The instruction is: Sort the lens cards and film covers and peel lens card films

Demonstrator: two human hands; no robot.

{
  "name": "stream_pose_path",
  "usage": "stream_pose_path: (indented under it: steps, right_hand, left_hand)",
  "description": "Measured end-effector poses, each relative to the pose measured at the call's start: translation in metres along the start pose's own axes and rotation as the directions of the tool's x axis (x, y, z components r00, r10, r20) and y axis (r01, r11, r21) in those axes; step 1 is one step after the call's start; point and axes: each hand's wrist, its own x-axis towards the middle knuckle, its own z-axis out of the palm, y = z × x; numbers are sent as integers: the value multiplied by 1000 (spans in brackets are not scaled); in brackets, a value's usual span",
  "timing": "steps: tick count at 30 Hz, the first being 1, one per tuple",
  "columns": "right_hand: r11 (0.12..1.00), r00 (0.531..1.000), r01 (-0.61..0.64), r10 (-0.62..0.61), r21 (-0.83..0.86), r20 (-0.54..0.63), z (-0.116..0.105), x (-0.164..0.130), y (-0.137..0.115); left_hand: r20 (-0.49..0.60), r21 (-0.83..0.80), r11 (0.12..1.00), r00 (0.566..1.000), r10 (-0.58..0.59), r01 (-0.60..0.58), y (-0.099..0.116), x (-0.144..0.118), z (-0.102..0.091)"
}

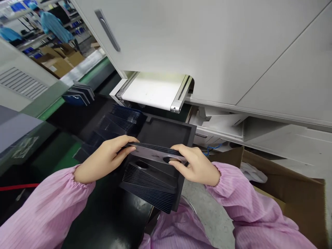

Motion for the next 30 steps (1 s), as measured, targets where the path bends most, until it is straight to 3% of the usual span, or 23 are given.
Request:
stream_pose_path:
  steps: [3,5,11,17,26,30]
  right_hand:
    - [994,995,-100,100,51,10,4,-2,1]
    - [993,994,-113,113,29,5,8,-4,0]
    - [987,999,-24,28,-160,20,27,-16,-7]
    - [949,987,34,18,-312,162,39,-22,-9]
    - [989,959,62,-23,-131,282,30,-26,-20]
    - [989,957,36,7,-144,290,32,-31,-19]
  left_hand:
    - [-30,-79,994,996,-82,79,-4,4,7]
    - [-18,-110,991,997,-71,69,-7,6,10]
    - [79,-175,983,996,-35,49,-19,1,23]
    - [160,-150,989,987,23,1,-36,-15,36]
    - [175,-172,984,982,72,-42,-41,-24,35]
    - [161,-164,985,984,77,-50,-41,-27,37]
